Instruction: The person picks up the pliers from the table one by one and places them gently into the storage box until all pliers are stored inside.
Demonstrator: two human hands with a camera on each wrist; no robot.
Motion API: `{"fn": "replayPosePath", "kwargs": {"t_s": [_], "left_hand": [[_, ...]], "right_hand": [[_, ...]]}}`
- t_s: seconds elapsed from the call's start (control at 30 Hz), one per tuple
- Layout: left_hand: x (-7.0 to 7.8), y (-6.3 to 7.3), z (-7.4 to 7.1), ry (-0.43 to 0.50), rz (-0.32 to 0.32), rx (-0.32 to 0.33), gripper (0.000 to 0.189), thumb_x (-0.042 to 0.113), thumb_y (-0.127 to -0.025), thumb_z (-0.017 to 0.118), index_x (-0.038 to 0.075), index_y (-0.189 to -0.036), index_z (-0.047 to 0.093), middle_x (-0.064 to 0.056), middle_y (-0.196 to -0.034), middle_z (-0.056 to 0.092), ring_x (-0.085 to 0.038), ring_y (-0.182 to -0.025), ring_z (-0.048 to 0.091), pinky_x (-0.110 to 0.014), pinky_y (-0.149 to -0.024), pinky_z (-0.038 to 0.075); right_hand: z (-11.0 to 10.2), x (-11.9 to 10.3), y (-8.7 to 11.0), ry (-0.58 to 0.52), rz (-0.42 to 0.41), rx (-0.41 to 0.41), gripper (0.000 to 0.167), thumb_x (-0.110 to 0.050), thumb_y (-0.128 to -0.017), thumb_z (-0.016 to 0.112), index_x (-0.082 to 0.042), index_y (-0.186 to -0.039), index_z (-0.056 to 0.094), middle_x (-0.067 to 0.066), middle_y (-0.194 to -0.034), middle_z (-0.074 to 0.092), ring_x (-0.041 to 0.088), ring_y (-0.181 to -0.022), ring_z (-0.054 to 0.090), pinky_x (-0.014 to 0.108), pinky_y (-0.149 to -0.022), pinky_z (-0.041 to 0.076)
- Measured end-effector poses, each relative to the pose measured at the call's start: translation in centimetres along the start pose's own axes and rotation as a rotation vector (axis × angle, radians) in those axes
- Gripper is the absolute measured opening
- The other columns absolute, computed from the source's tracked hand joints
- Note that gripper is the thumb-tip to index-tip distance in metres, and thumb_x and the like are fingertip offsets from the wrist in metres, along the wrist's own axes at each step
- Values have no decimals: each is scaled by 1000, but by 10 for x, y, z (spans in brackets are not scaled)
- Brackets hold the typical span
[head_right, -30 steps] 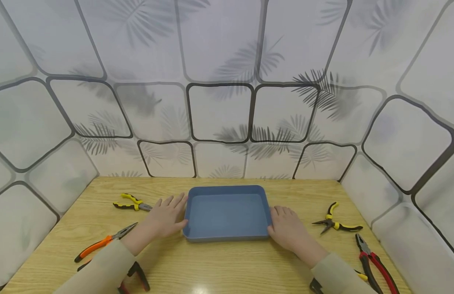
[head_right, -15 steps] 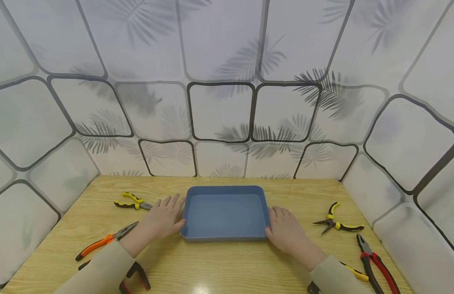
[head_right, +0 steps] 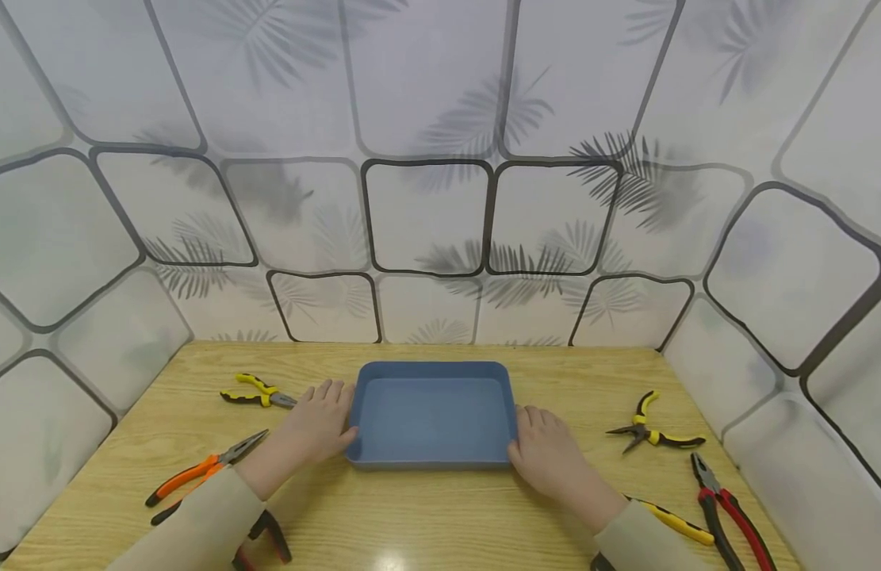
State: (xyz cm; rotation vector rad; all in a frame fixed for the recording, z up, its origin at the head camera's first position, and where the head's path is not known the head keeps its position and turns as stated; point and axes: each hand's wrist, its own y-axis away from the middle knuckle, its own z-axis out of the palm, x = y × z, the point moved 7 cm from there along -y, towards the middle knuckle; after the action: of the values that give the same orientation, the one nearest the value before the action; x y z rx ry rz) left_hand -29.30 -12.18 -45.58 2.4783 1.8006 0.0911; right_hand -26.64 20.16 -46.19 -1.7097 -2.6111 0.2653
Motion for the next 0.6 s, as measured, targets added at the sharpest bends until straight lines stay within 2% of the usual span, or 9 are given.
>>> {"fn": "replayPosePath", "kwargs": {"t_s": [0.13, 0.37, 0.6], "left_hand": [[1, 1, -1, -6, -1, 14, 76, 42, -102, 67, -6, -156, 42, -30, -159, 46, -48, -149, 45, -62, -123, 37], [3, 3, -2, -33, 2, 58, 71, 39, -100, 72, -8, -148, 48, -29, -146, 55, -45, -134, 57, -57, -113, 49], [6, 6, -2, -69, 5, 69, 65, 36, -100, 70, -8, -143, 50, -28, -136, 59, -42, -127, 60, -54, -109, 52]], "right_hand": [[1, -2, 1, -2, 3, -23, 51, -16, -104, 56, 16, -144, 50, 33, -139, 60, 49, -131, 59, 60, -113, 47], [1, -6, 2, -32, 5, -45, 52, -18, -105, 54, 16, -145, 49, 34, -141, 59, 49, -131, 59, 61, -112, 47], [3, -7, 4, -25, -1, -40, 51, -18, -105, 54, 16, -144, 50, 33, -140, 59, 49, -131, 59, 60, -113, 47]]}}
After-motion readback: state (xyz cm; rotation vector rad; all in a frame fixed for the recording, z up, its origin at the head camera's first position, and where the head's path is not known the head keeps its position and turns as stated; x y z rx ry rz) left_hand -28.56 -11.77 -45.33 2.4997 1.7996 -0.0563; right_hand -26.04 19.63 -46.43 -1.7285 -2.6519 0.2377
